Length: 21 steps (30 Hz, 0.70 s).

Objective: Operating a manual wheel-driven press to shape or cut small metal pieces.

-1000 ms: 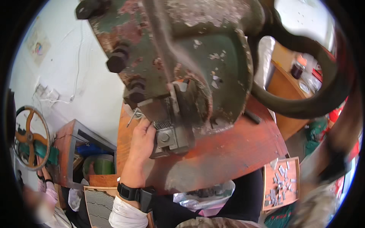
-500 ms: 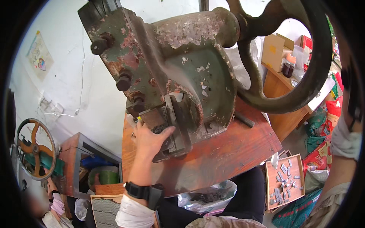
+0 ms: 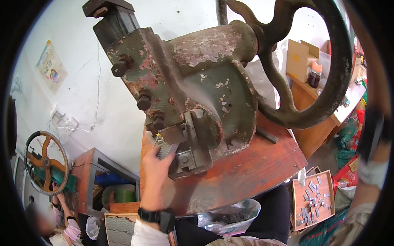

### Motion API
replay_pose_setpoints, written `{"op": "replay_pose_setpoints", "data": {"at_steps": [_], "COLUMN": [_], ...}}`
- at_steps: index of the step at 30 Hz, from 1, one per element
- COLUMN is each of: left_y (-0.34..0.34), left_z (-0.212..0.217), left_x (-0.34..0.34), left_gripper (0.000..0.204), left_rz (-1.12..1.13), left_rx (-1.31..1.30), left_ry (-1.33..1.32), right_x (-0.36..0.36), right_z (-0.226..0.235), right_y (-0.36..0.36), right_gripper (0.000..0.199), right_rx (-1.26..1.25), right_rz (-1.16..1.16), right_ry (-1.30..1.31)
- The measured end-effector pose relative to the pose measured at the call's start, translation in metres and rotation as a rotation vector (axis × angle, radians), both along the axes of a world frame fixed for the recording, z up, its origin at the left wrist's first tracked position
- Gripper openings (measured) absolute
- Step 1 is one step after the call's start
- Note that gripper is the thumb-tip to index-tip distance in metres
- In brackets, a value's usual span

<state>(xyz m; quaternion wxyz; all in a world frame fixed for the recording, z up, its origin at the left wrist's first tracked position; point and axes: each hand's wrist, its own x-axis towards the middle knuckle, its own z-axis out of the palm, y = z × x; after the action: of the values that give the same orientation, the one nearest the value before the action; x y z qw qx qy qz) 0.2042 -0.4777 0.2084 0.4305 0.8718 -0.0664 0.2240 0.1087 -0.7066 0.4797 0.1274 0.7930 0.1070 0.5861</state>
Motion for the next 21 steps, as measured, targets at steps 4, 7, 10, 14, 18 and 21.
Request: {"op": "replay_pose_setpoints", "data": {"at_steps": [4,7,10,14,18,21], "left_y": [0.079,0.067,0.031,0.026,-0.001,-0.002], "left_z": [-0.039,-0.075,-0.084,-0.075,-0.068,-0.081], "left_x": [-0.076,-0.103,-0.104,-0.109,-0.105,-0.102], "left_gripper": [0.039,0.041,0.048,0.056,0.061,0.058], "left_rz": [0.148,0.020,-0.106,-0.060,0.084,0.116], "left_rx": [-0.064,-0.078,0.300,0.457,0.657,0.681], "left_ry": [0.110,0.064,-0.011,0.043,0.036,0.003], "right_x": [-0.064,-0.048,-0.042,-0.027,-0.025,-0.027], "right_z": [-0.144,-0.251,-0.322,-0.351,-0.356,-0.356], "right_y": [-0.113,-0.098,-0.085,-0.069,-0.062,-0.059], "right_gripper": [0.021,0.019,0.020,0.018,0.017,0.017], "right_rx": [-0.068,0.317,0.466,0.483,0.477,0.534], "right_rz": [0.440,0.618,0.612,0.619,0.571,0.538], "right_ry": [0.344,0.660,0.746,0.760,0.729,0.701]}}
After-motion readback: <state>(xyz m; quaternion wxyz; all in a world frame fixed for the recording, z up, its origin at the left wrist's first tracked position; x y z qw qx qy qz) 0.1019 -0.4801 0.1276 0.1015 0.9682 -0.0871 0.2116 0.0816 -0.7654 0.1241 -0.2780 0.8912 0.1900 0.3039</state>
